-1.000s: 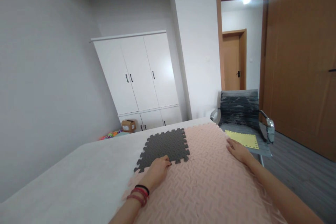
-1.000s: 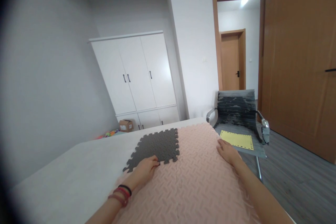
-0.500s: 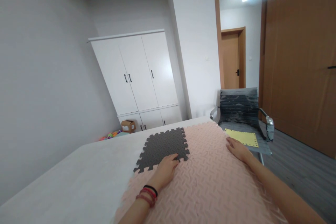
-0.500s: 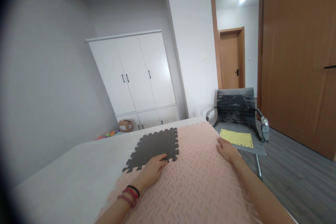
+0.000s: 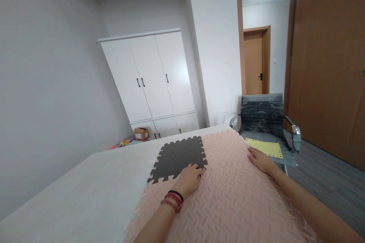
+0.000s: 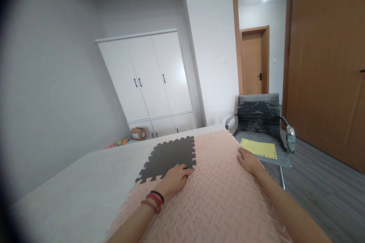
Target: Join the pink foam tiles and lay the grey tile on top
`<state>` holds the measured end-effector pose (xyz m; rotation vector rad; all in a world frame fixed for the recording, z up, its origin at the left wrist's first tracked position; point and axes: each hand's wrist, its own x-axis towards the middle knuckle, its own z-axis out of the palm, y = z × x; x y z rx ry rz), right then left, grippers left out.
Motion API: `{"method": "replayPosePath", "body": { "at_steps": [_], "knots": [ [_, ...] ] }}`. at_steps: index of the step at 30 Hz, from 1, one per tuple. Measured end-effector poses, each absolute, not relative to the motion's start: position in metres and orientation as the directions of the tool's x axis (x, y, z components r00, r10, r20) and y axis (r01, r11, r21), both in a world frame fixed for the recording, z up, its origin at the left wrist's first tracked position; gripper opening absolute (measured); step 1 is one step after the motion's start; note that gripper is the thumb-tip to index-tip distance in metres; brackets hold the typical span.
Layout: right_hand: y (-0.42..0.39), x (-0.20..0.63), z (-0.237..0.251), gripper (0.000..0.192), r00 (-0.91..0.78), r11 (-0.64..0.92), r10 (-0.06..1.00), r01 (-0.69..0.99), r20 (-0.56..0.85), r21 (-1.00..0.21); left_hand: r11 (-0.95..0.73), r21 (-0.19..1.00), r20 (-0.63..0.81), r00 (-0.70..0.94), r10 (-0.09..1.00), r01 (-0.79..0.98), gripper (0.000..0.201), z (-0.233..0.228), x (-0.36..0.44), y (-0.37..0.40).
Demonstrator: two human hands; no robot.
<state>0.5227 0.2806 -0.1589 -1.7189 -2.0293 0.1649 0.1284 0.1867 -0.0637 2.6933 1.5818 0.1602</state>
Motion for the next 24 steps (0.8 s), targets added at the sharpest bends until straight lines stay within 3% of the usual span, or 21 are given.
{"method": "replayPosePath", "body": {
  "at_steps": [13,17,24],
  "knots": [
    [0.280,0.521,-0.154,0.055,-0.101,0.198,0.959,0.906,0.265,-0.373,-0.479,0.229,0.160,0.452,0.877,0.847,0.021,-0.081,0.151,0.217],
    [0.278,0.521,-0.151,0.055,-0.101,0.194,0.963,0.904,0.251,-0.380,-0.459,0.291,0.151,0.433,0.888,0.840,0.028,-0.079,0.142,0.241],
    [0.276,0.517,-0.147,0.055,-0.089,0.179,0.966,0.907,0.242,-0.380,-0.470,0.271,0.126,0.453,0.882,0.840,0.038,-0.095,0.135,0.273]
  ]
}}
